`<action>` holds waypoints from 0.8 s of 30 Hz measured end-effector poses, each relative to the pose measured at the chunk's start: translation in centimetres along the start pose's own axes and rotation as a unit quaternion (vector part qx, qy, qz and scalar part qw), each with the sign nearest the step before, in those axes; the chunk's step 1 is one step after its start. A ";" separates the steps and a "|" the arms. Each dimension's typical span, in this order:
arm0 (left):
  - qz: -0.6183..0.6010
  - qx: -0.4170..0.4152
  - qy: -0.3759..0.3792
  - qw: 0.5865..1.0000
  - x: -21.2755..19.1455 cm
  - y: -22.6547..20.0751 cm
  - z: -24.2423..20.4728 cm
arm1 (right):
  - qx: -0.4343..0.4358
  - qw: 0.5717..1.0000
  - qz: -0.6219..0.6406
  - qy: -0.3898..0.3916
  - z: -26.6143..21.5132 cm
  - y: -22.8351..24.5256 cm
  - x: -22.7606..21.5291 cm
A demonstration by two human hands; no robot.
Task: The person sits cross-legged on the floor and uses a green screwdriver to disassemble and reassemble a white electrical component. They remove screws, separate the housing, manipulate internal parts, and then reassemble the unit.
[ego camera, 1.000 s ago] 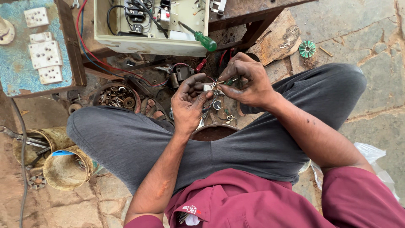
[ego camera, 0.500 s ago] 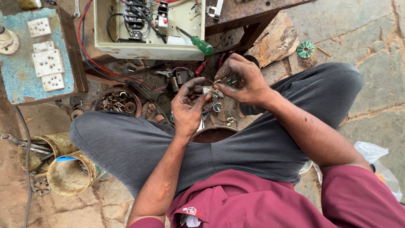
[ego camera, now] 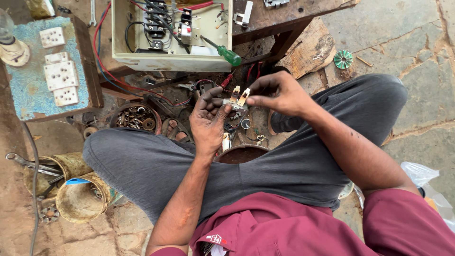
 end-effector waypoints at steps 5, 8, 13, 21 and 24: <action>0.020 0.023 -0.004 1.000 0.0 -0.3 0.0 | 0.038 0.995 0.086 -0.018 -0.2 -0.7 1.2; 0.021 0.025 -0.004 0.999 0.0 -0.2 0.0 | 0.048 0.992 0.111 -0.017 -0.2 -0.6 1.4; 0.041 0.021 -0.007 0.999 -0.2 0.4 -0.2 | 0.074 0.991 0.112 -0.020 -0.1 -0.9 1.0; 0.124 0.041 -0.033 0.991 -1.1 -0.6 -0.3 | -0.031 0.998 0.054 -0.029 0.3 0.8 1.2; 0.110 0.028 -0.036 0.993 -1.0 -0.5 -0.1 | -0.029 0.993 0.109 -0.037 0.2 0.0 1.6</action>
Point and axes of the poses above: each hand's wrist, its own z-axis towards the middle knuckle, its own x-axis out of the palm, y = z × x, the point moved 9 cm from there along z, towards the middle knuckle, and after that the axes turned 12 degrees about z, right-handed, at the moved point
